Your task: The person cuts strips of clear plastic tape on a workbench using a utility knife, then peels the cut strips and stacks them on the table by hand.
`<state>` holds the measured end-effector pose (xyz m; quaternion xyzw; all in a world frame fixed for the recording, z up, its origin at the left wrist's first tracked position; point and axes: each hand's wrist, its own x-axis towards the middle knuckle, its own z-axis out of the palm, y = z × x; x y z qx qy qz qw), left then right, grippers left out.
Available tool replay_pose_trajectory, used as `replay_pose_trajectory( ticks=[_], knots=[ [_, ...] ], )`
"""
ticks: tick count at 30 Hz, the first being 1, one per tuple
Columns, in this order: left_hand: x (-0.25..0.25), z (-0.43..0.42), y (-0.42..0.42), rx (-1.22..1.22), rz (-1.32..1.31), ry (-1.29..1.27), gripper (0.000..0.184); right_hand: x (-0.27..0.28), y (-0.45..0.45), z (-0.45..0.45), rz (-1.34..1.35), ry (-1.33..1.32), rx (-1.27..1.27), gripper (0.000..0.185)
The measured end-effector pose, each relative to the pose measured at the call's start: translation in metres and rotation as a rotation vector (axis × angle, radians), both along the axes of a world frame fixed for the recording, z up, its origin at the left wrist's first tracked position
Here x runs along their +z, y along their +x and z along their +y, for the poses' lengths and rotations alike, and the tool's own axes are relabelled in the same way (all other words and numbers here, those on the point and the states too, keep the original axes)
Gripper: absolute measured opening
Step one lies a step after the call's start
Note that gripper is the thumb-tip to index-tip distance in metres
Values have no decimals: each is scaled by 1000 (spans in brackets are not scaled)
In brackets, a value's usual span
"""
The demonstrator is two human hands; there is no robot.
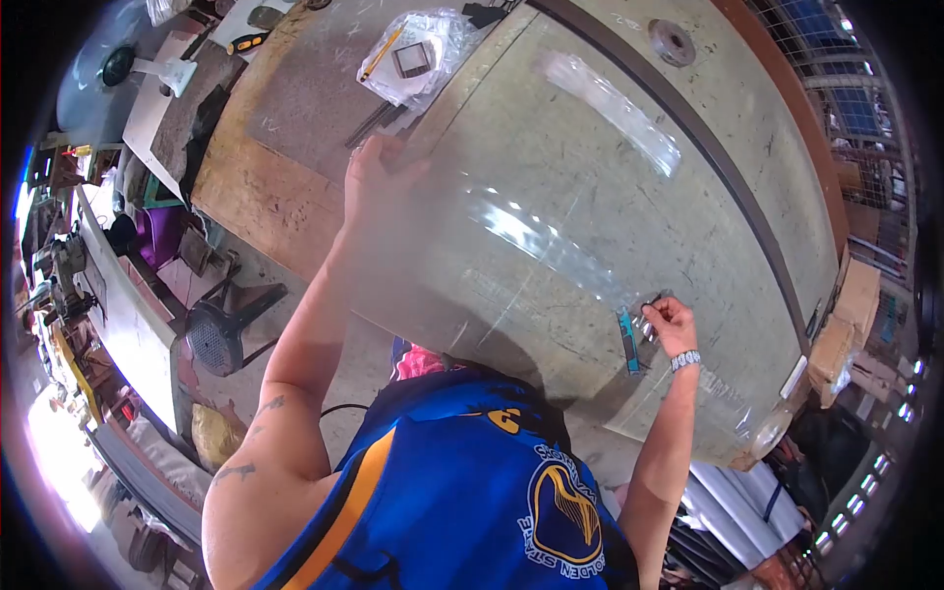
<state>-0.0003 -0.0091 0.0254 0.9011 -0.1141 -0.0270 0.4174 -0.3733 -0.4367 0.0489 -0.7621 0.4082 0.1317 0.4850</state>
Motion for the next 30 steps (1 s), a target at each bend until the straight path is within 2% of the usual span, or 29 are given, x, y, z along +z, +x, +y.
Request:
replay_pose_trajectory(
  ticks=[4, 17, 25, 27, 28, 29, 30],
  knots=[
    [-2, 1, -1, 41, 36, -48, 40, -3, -4, -4, 4, 10, 6, 18],
    [-4, -3, -2, 65, -69, -77, 41, 1, -3, -12, 24, -4, 26, 17],
    [-2, 0, 0, 78, -6, -35, 44, -8, -11, -17, -10, -51, 56, 16],
    [-8, 0, 2, 55, -48, -62, 41, -15, -13, -22, 13, -90, 101, 21],
    [-4, -1, 3, 60, 46, -55, 37, -12, -12, -18, -28, -124, 106, 22],
    [6, -3, 3, 36, 94, -39, 35, -8, -16, -23, 60, -155, 139, 26],
    [-1, -3, 4, 14, 58, -42, 35, -2, -19, -21, 49, -192, 153, 27]
  ],
)
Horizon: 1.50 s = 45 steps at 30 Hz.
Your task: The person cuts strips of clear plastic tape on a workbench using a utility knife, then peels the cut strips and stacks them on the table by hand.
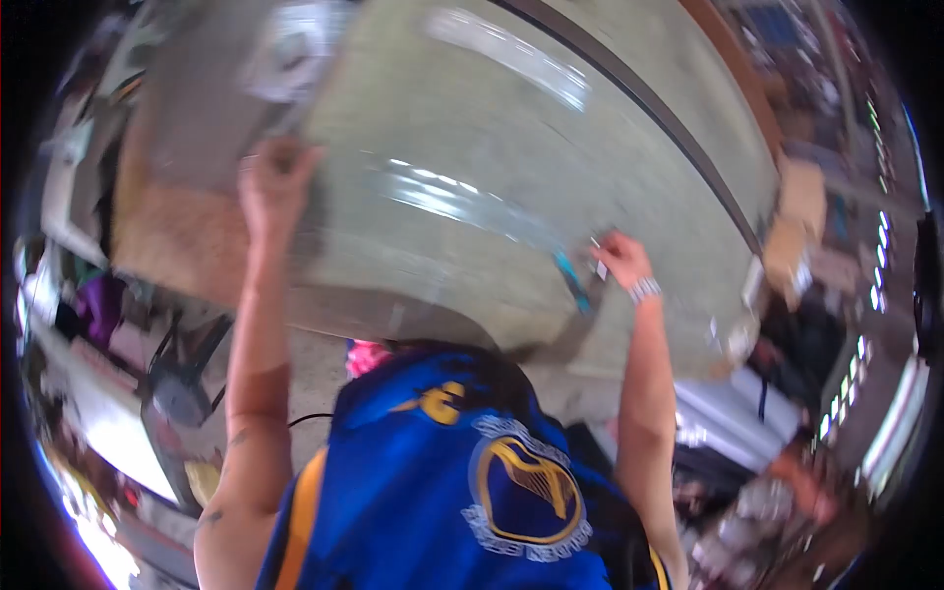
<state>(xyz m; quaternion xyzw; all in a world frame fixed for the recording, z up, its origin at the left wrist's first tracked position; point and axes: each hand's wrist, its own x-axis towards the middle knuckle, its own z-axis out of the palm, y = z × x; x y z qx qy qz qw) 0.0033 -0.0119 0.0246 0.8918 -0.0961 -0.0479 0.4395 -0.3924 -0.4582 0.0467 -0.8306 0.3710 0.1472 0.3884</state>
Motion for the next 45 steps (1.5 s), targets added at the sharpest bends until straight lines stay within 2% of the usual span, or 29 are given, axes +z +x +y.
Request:
replay_pose_trajectory(
  ticks=[3, 4, 10, 15, 19, 22, 23, 26, 29, 33, 36, 39, 44, 45],
  knots=[
    [-16, 2, 3, -2, -68, -10, 38, 14, -23, -6, 45, 28, -111, 25],
    [-17, 4, 4, -5, -20, -35, 39, 16, -37, -13, 67, -13, -128, 24],
    [-30, 10, 21, -55, -14, -26, 40, 11, -104, -56, 113, -106, -150, 23],
    [-25, 18, 34, -82, 115, 7, 37, 11, -149, -84, 69, -225, -200, 22],
    [-26, 25, 47, -112, 162, 55, 33, 7, -173, -106, 69, -198, -236, 22],
    [-24, 26, 49, -125, 214, 11, 33, 16, -175, -93, -201, -848, 87, 20],
    [-24, 27, 52, -129, 187, 59, 33, 31, -159, -74, -167, -881, 29, 18],
    [-19, 26, 49, -137, 207, 51, 33, 46, -109, -8, -378, -748, -52, 13],
    [-25, 30, 55, -117, 179, 114, 34, 31, -69, 69, -424, -506, 85, 24],
    [2, 9, 34, -78, 148, 164, 35, 9, -48, 126, -296, -498, 7, 33],
    [-18, 19, 45, -109, 168, 52, 36, 10, -55, 129, -328, -388, -40, 29],
    [-23, 20, 50, -129, 231, -7, 36, 21, -64, 115, -201, -283, 6, 24],
    [-17, 16, 43, -116, 192, 32, 42, 26, -90, 83, -168, -271, 187, 21],
    [-14, 13, 40, -112, 174, 53, 44, 25, -96, 78, -194, -134, 96, 21]
  ],
)
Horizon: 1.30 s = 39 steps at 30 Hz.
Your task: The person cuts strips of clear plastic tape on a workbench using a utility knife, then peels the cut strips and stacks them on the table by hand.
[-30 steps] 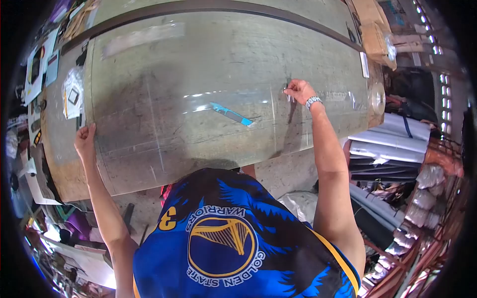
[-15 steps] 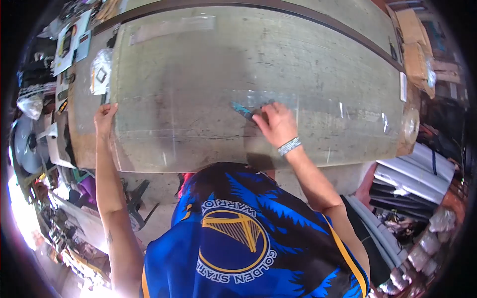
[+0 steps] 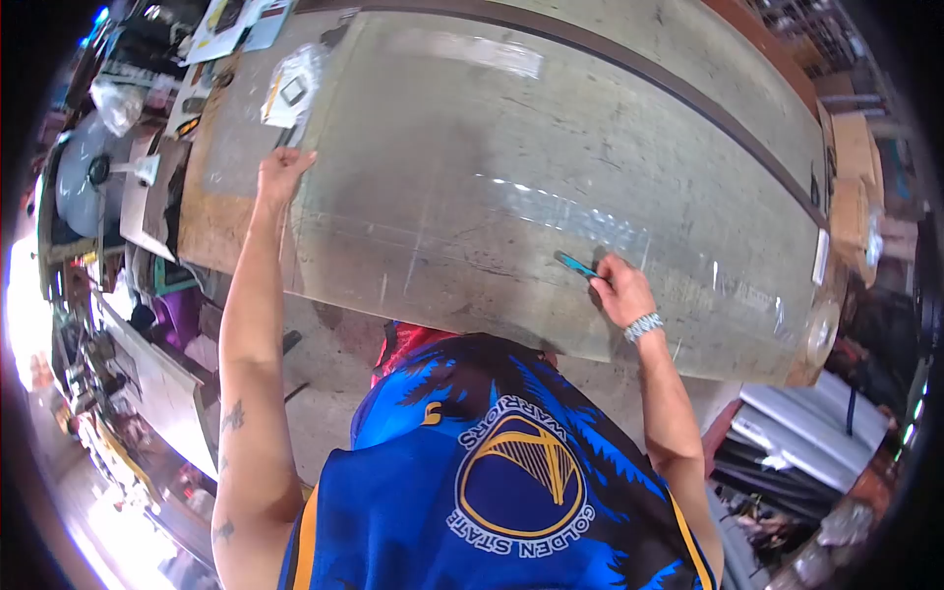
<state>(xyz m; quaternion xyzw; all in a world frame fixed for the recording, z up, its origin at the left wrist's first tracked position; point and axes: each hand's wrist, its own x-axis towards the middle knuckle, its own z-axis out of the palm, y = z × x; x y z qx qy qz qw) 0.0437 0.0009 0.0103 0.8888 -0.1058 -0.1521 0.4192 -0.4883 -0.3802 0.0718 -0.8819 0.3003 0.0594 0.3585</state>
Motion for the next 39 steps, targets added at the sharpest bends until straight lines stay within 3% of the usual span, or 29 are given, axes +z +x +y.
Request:
replay_pose_trajectory(
  ticks=[2, 5, 8, 11, 16, 19, 23, 26, 30, 31, 33, 34, 36, 39],
  knots=[
    [-10, 0, 0, 41, -47, 13, 37, -3, -3, 0, -42, 304, -146, 21],
    [1, -4, -14, 38, -149, 48, 41, 38, 28, 35, -284, 311, -203, 21],
    [2, -3, -17, 14, -75, -15, 46, 21, 50, 72, -499, 304, -293, 24],
    [-9, -4, -23, 79, -190, -6, 48, 9, 72, 108, -479, 437, -491, 32],
    [6, -10, -40, 115, -290, 82, 53, -6, 82, 131, -424, 35, -529, 48],
    [10, -11, -45, 122, -360, 107, 51, 3, 72, 131, -162, 155, -557, 52],
    [15, -12, -46, 114, -393, 82, 44, -16, 65, 139, -148, 255, -695, 64],
    [11, -11, -46, 104, -400, 67, 44, -18, 67, 145, -100, 157, -670, 70],
    [0, -8, -42, 47, -472, 58, 45, 1, 101, 172, -145, 161, -760, 67],
    [14, -9, -43, 27, -295, 185, 50, 11, 113, 180, -149, 133, -767, 64],
    [8, -9, -37, 36, -170, 180, 47, 29, 144, 193, -211, 69, -671, 56],
    [13, -9, -37, 0, -301, 191, 47, 31, 159, 199, -296, 96, -665, 51],
    [-6, -7, -26, 54, -177, 103, 49, 26, 194, 206, -461, 85, -639, 41],
    [4, -8, -24, 33, -157, 51, 51, 4, 237, 197, -608, -13, -537, 33]
  ],
)
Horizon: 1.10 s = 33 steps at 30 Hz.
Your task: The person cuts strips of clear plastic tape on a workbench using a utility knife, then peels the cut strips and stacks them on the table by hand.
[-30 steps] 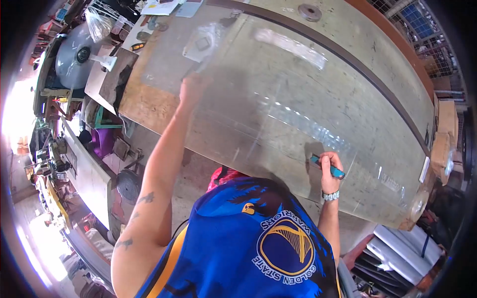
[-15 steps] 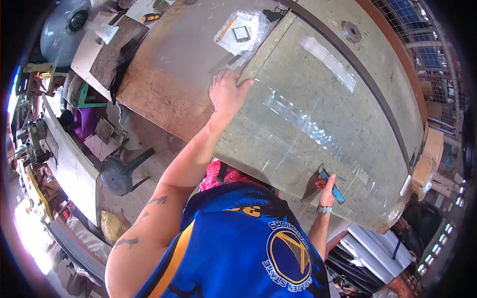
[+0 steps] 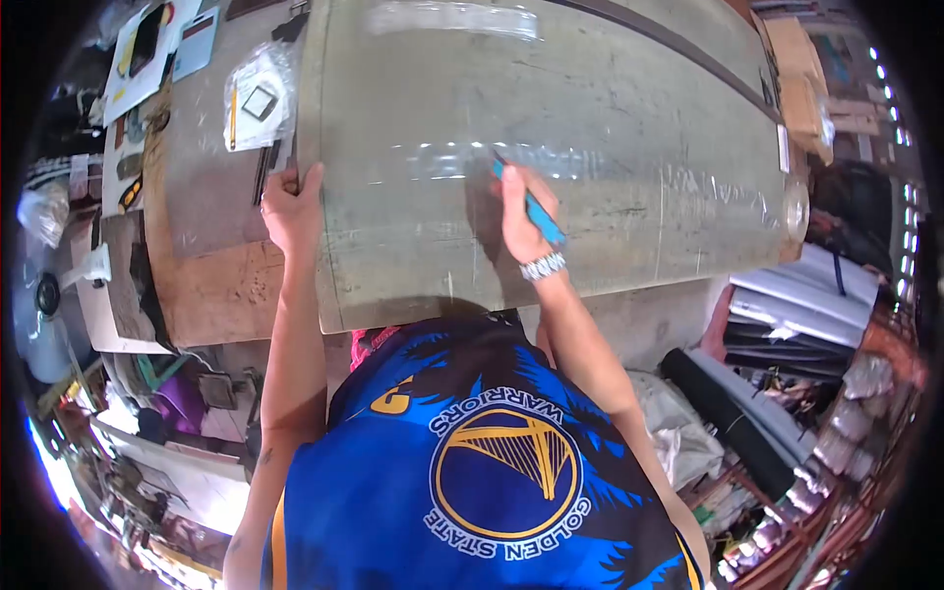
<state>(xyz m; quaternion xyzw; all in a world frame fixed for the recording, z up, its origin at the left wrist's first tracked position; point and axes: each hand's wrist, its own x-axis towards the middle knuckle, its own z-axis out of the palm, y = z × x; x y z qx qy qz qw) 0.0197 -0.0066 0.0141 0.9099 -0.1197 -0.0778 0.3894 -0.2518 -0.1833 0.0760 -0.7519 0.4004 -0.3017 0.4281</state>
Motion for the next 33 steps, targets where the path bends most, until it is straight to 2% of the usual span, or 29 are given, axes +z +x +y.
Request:
replay_pose_trajectory(
  ticks=[2, 5, 23, 26, 29, 33],
  knots=[
    [6, -2, -3, 4, 20, -6, 50, -25, 12, -6, -20, -44, -10, 42],
    [-6, 2, 0, 7, 41, -49, 49, -27, 16, -8, 49, -85, 18, 36],
    [9, -1, -5, -3, 66, -13, 46, -25, 21, -13, 90, -115, 71, 25],
    [11, -2, -4, 60, 41, -118, 41, -25, 23, -15, 75, -136, 66, 21],
    [32, -31, -15, -103, -492, 9, 39, -22, 24, -14, 87, -133, 73, 19],
    [58, -111, -48, -995, -238, -88, 30, -21, 23, -15, 133, -134, 102, 20]
  ],
)
